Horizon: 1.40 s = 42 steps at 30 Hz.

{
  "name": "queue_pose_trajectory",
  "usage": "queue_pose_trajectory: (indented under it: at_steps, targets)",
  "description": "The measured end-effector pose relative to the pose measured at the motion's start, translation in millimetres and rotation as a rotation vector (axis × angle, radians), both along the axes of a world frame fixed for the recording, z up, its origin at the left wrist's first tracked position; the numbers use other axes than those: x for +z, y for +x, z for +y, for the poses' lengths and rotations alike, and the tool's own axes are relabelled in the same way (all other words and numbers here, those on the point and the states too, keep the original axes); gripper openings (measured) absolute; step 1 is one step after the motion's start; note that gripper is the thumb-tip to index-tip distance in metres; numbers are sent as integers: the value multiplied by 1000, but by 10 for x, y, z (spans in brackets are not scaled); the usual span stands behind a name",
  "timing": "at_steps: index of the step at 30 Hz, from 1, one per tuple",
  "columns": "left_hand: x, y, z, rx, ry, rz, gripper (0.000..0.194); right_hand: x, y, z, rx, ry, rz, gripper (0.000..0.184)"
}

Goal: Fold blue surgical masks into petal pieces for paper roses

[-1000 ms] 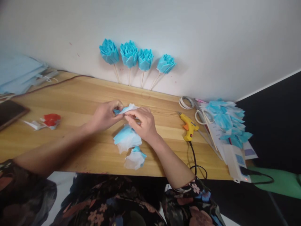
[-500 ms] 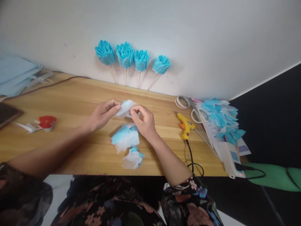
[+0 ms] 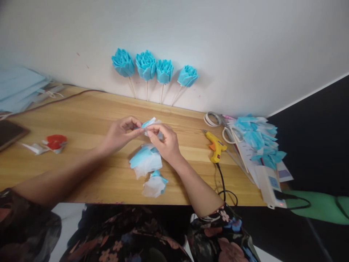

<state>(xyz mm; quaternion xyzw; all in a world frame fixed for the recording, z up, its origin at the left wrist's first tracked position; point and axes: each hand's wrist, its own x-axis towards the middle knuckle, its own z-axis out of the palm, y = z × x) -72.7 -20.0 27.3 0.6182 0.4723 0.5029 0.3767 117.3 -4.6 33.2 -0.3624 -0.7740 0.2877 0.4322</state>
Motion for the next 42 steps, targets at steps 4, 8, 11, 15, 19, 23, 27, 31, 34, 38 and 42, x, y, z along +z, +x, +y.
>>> queue_pose_trajectory:
  at_steps: [4, 8, 11, 15, 19, 23, 27, 31, 34, 38, 42]
  targets:
    - [-9, 28, -20, -22, 81, 45, 17, -18, -9, 29, 18, -41, 11, 14]
    - [13, 36, -47, -84, 81, 93, 16, -26, -8, 36, 3, -38, -3, 12]
    - [21, 30, -57, -116, 72, 126, 19, -28, -9, 43, -44, -18, 9, 13]
    - [-10, 28, -38, -100, 42, 96, 18, -33, -9, 51, -88, 8, 15, 13]
    - [-49, 26, -2, -8, 29, -8, 15, -40, 1, 46, -92, 17, 17, 13]
    - [-46, 16, 9, 18, 20, -15, 14, -44, 12, 42, -96, -2, 1, 13]
    - [-24, 16, -7, 30, 47, 40, 10, -31, 13, 34, -70, -11, 18, 17]
    - [-5, 39, -31, 8, 99, 102, 8, -17, -4, 26, -40, -28, 7, 17]
    - [4, 58, -47, -37, 114, 105, 10, -20, -18, 27, -52, -26, -21, 16]
    - [-4, 55, -60, -49, 73, 91, 20, -31, -23, 27, -54, 39, -39, 15]
    - [-15, 30, -59, -29, 25, 99, 27, -41, -25, 27, -20, 153, -77, 16]
